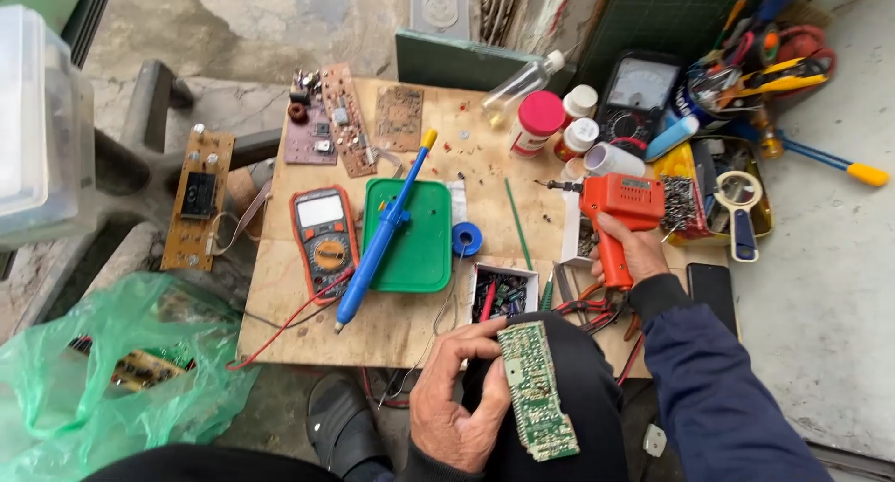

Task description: Inspecting and soldering components on a printed circuit board at a repair station.

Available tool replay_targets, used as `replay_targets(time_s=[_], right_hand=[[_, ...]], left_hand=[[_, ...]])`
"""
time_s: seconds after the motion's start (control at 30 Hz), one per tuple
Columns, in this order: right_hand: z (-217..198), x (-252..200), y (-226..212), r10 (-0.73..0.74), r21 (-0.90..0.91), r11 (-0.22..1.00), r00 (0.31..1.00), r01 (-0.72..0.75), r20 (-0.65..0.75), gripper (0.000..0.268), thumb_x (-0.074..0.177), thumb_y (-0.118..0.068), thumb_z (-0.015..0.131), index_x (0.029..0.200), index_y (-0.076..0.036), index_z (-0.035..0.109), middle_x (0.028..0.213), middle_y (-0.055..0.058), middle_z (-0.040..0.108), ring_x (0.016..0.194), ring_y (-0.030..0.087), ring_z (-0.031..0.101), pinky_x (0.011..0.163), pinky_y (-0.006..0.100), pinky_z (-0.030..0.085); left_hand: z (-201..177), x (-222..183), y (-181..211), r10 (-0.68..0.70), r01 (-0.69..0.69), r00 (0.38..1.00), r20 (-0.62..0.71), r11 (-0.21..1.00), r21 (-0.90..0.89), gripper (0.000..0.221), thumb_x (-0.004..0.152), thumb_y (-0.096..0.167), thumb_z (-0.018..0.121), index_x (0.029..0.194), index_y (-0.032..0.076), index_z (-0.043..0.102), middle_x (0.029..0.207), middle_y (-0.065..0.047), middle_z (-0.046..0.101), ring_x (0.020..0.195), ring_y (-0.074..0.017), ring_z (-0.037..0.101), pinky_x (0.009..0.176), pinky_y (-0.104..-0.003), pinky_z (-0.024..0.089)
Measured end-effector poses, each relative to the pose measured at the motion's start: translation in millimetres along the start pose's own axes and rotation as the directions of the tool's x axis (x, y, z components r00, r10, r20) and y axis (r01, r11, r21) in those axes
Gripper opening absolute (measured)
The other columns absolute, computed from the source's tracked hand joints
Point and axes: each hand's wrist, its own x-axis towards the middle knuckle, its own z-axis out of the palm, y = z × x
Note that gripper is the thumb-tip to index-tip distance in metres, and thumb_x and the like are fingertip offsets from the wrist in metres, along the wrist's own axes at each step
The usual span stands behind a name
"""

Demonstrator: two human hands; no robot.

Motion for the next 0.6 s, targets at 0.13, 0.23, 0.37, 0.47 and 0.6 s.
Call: replay_targets(time_s=[0.13, 0.23, 0.37, 0.47, 0.6], right_hand=[[7, 1, -8, -0.002, -0.008, 1.0, 1.0, 0.001, -0.002, 0.062, 0.093, -0.043, 0.084, 0.131, 0.001, 0.066, 0.075, 0.024, 0.07, 0.05, 0.031, 0.066, 0.044, 0.042, 0.057], [13, -42, -44, 0.01, -0.256, 0.966, 0.999, -0.023, -0.052, 0.062, 0.096, -0.048, 0.08, 0.131, 0.0, 0.061, 0.088, 0.025, 0.064, 0.066, 0.04, 0.071, 0.056, 0.054, 0.067], [37, -177, -91, -0.374, -0.816, 0.546, 0.927, 0.19, -0.035, 0.063, 0.109, -0.054, 0.048, 0.147, -0.007, 0.066, 0.137, 0.018, 0.075, 0.118, 0.034, 0.072, 0.1, 0.05, 0.053], [59, -297, -68, -0.625, -0.726, 0.52, 0.779, 0.45, 0.035, 0.053, 0.094, -0.037, 0.074, 0.142, -0.015, 0.074, 0.137, 0.006, 0.074, 0.103, 0.022, 0.072, 0.09, 0.037, 0.054], [80, -335, -47, -0.868, -0.844, -0.038, 0.401, 0.535, 0.294, 0.064, 0.09, -0.05, 0.09, 0.137, -0.008, 0.077, 0.123, 0.006, 0.072, 0.108, 0.027, 0.07, 0.094, 0.039, 0.059]], left_hand=[[5, -1, -2, 0.02, -0.02, 0.999, -0.026, 0.999, -0.025, 0.007, 0.093, 0.013, 0.071, 0.1, 0.014, 0.072, 0.122, -0.007, 0.087, 0.114, -0.0231, 0.082, 0.101, -0.037, 0.064], [7, -5, 3, 0.001, -0.003, 0.999, -0.05, 0.999, -0.035, 0.007, 0.092, 0.012, 0.072, 0.099, 0.014, 0.073, 0.122, -0.008, 0.087, 0.116, -0.0223, 0.083, 0.102, -0.036, 0.065], [8, -8, 6, 0.016, -0.019, 0.994, -0.109, 0.999, -0.027, 0.007, 0.093, 0.01, 0.073, 0.099, 0.014, 0.073, 0.12, -0.009, 0.087, 0.113, -0.0221, 0.083, 0.102, -0.035, 0.064], [6, -15, 10, 0.018, -0.022, 0.991, -0.134, 0.999, -0.029, 0.006, 0.094, 0.011, 0.073, 0.1, 0.014, 0.074, 0.119, -0.01, 0.086, 0.112, -0.0221, 0.084, 0.103, -0.035, 0.063], [2, -20, 19, -0.017, 0.013, 0.99, -0.141, 1.0, -0.028, 0.004, 0.097, 0.014, 0.074, 0.099, 0.014, 0.077, 0.119, -0.009, 0.087, 0.112, -0.0191, 0.084, 0.102, -0.033, 0.062]])
